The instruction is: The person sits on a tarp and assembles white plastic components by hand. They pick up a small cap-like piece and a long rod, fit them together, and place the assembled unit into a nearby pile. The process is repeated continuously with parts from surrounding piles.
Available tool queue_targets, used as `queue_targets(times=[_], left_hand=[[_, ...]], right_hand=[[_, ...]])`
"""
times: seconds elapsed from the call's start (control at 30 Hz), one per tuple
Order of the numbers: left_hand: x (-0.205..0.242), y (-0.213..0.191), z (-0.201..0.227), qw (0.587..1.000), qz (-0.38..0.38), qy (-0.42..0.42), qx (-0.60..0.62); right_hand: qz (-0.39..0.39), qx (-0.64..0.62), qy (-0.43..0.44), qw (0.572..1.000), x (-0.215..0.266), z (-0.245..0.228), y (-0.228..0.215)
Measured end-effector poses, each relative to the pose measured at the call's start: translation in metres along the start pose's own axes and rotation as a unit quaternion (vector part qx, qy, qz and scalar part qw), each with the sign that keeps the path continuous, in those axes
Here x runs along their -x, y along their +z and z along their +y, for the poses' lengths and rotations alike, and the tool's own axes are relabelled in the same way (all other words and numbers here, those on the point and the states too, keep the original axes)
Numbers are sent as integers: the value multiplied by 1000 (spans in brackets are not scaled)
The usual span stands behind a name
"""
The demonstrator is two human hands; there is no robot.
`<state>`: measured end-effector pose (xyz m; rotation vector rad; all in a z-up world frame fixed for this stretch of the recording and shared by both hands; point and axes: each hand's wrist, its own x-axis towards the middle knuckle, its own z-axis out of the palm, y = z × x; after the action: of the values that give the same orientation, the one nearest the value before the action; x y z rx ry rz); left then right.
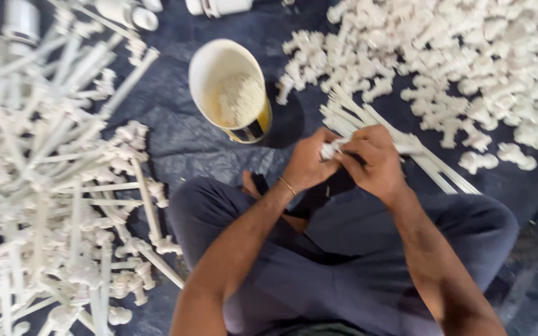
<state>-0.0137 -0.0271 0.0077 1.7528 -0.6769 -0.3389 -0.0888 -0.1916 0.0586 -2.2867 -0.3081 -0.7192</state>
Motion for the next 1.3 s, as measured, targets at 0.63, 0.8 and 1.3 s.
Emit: queue_targets(times=[0.63,0.8,1.3], left_hand=[[8,-3,6,996,-19,-42,-78],[6,-2,14,997,-9,-64,-33],[-14,-39,-13,985,165,-55,-9]], right_hand=[[-111,40,138,983,35,19,24],[-123,88,141,978,35,27,26],[-55,-64,258,962,45,92,-11]])
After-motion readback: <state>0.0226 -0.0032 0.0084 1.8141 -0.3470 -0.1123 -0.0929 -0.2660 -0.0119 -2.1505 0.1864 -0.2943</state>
